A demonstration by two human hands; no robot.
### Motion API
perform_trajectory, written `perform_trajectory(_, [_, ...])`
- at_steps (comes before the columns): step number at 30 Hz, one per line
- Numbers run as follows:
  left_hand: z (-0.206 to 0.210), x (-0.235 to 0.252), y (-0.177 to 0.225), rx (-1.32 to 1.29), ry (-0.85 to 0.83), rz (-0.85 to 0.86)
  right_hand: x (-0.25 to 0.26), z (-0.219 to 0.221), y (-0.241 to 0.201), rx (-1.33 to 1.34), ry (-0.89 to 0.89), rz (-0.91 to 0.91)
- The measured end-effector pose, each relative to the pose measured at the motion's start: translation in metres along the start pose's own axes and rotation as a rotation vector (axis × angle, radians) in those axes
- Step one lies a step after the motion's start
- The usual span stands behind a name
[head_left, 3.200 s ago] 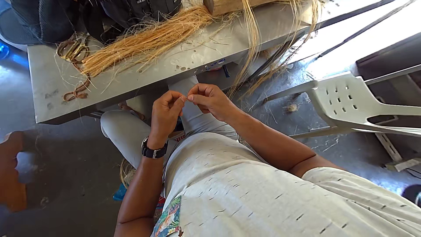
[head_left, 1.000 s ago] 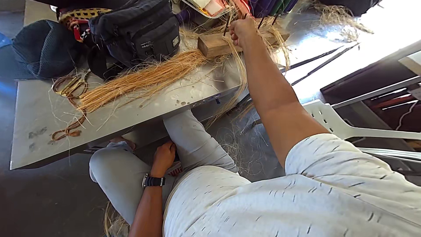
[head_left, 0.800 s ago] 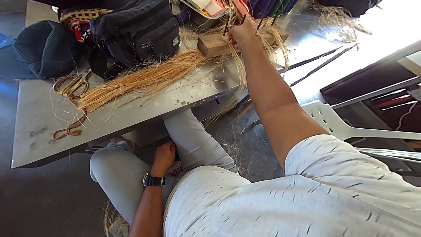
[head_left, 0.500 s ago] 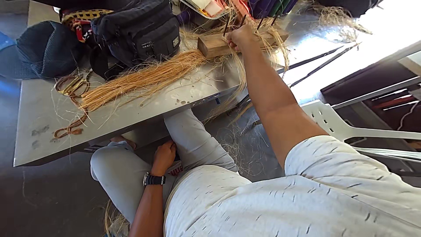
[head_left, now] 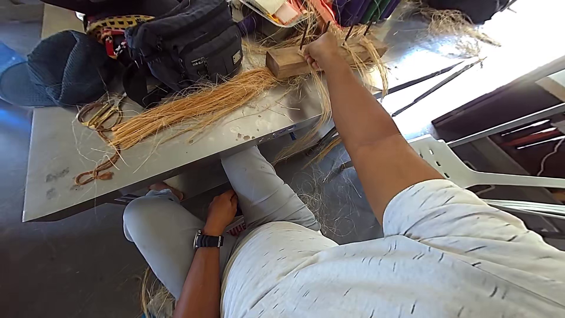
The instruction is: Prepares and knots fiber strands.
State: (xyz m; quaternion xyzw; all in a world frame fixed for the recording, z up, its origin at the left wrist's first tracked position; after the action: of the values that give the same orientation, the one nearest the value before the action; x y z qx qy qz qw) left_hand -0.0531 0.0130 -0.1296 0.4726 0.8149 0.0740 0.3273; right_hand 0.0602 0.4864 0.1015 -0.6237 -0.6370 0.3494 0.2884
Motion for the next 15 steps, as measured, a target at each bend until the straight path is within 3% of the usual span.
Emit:
perform_trajectory(11, [-0.002,-0.001,0.002,0.025,-0.021,0.000,-0.009,-0.013,0.010,0.036,-0.057,-0.036])
perform_trajectory(15, [-0.002,-0.002,0.003,0.043,-0.035,0.007,-0.037,-0.039,0.033,0.193,-0.130,-0.079])
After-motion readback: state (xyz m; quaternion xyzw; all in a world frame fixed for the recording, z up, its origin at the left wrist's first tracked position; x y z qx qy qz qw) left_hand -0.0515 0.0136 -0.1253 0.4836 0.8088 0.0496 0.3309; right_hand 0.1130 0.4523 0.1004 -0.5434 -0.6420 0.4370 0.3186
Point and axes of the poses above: each hand's wrist, its own x-axis towards the middle knuckle, its own z-axis out of the palm, y = z × x, the point moved 1 cm from there along x, towards the middle knuckle, and after that the axes turned 9 degrees about x, right-handed, at the moved point
